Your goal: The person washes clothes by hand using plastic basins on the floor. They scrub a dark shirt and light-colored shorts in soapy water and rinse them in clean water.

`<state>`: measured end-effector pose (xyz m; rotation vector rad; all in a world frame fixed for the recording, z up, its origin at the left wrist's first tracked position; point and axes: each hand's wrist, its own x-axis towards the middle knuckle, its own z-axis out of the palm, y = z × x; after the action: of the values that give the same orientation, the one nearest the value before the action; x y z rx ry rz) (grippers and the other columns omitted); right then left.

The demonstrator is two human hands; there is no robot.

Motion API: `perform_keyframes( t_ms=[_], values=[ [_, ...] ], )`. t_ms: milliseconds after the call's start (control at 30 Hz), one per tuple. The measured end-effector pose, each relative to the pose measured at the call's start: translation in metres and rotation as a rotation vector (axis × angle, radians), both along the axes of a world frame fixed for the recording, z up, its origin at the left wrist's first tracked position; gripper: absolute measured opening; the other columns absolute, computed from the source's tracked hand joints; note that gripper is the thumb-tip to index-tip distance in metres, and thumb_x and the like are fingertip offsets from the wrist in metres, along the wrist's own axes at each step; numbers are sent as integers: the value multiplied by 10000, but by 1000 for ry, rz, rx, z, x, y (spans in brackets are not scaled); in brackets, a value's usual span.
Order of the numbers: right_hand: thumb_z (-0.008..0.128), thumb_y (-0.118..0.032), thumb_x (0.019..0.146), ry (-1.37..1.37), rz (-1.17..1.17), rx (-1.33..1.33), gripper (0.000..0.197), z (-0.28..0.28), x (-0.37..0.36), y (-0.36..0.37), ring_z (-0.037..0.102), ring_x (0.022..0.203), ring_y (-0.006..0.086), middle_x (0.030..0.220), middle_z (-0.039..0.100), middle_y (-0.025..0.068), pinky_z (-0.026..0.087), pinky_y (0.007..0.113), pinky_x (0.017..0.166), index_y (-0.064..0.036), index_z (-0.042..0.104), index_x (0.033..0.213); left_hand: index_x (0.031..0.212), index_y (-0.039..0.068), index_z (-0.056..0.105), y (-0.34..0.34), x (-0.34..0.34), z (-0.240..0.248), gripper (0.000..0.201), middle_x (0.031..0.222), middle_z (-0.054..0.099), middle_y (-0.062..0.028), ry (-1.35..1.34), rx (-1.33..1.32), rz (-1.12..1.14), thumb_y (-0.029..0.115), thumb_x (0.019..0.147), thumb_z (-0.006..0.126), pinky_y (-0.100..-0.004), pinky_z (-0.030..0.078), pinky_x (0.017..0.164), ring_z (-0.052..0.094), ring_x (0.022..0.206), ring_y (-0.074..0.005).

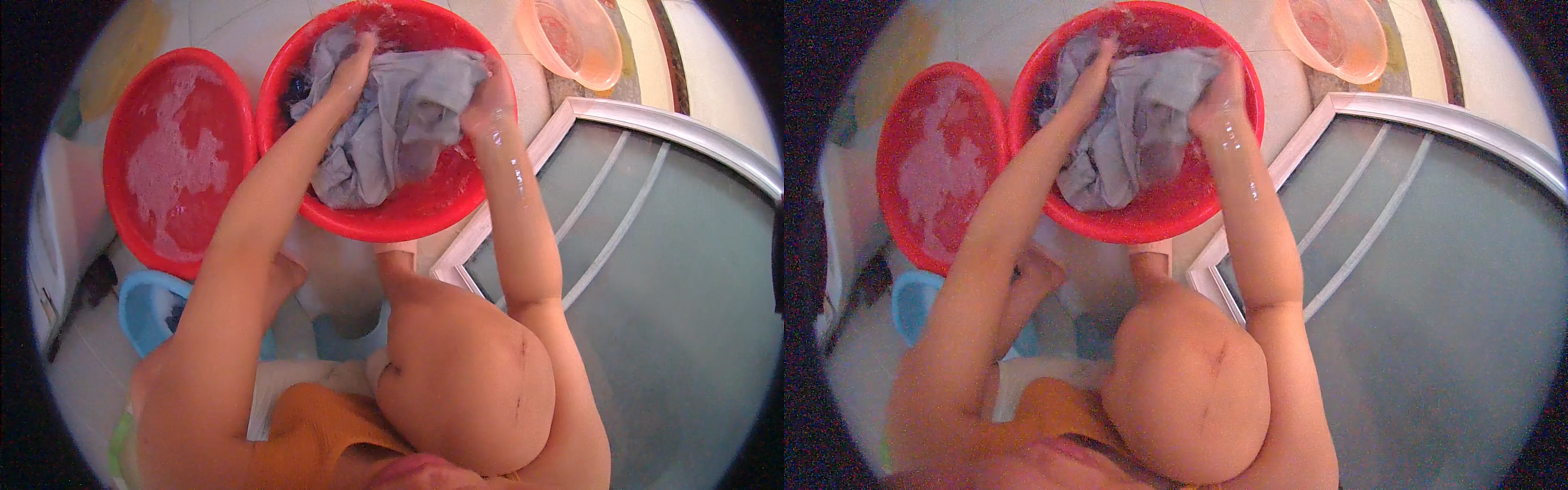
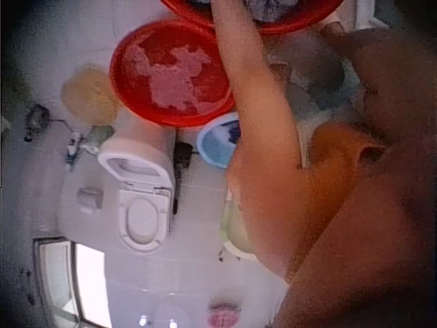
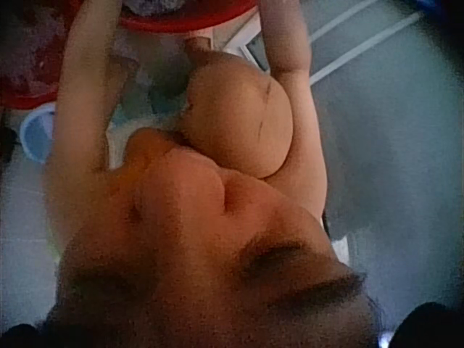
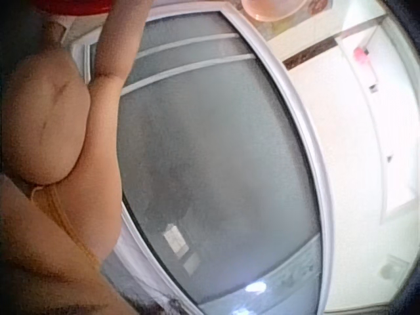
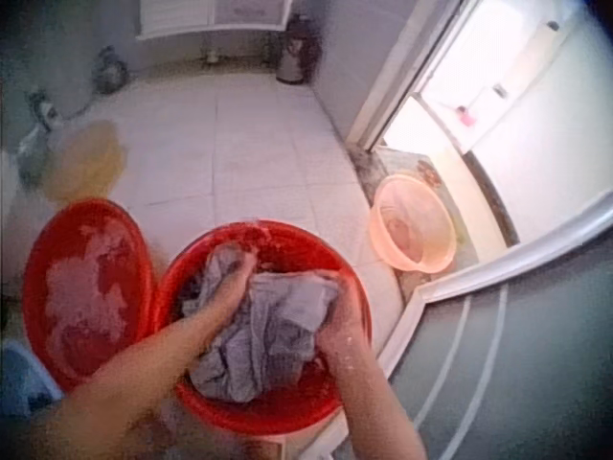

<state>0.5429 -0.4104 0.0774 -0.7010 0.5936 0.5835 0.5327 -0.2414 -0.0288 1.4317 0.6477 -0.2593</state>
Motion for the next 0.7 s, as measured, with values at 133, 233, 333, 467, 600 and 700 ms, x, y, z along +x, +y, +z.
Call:
perform_keyframes(
  t_ms=[133,233,333,467,600,700],
  values=[
    [463,-532,816,-489,299,-425,674,-13,15,-39,546,1008,278,1107,556,162,407,370,902,56,463,1145,1035,2,604,4,-41,-1,467,938,630,-128,-313,53,-791,374,752,616,-376,449,776,605,851,-262],
    [645,-554,676,-554,705,-1340,779,-28,-6,-45,531,1025,278,1089,548,194,407,384,890,71,469,1107,1148,-2,502,43,-12,3,522,985,613,-124,77,69,-677,276,730,642,-383,449,797,593,860,-281],
    [748,-445,622,-649,365,-1082,860,-104,-34,-43,502,1074,289,1110,539,222,393,365,909,104,397,1184,1042,16,546,6,-15,-45,351,916,617,-199,35,393,-457,243,774,556,-426,470,733,614,819,-330],
    [597,-472,767,-163,606,-626,664,-119,-62,-27,509,1043,262,1133,534,161,389,352,906,54,463,1150,917,-15,574,-2,-35,-22,281,841,594,-247,-259,1002,-989,213,774,495,-469,465,682,591,766,-393],
    [528,-479,806,-416,694,-796,608,-134,-53,7,517,1027,261,1129,544,127,388,341,898,1,487,1176,863,-19,597,17,-11,-29,285,820,600,-238,-295,963,-1022,232,757,512,-458,460,714,584,791,-391],
    [493,-431,831,38,225,-185,513,-120,-53,10,518,1004,273,1118,549,95,394,378,900,-60,488,1186,835,-10,601,-62,-58,44,243,747,584,-257,-153,754,-391,212,753,547,-442,468,615,584,704,-382]
  ],
)
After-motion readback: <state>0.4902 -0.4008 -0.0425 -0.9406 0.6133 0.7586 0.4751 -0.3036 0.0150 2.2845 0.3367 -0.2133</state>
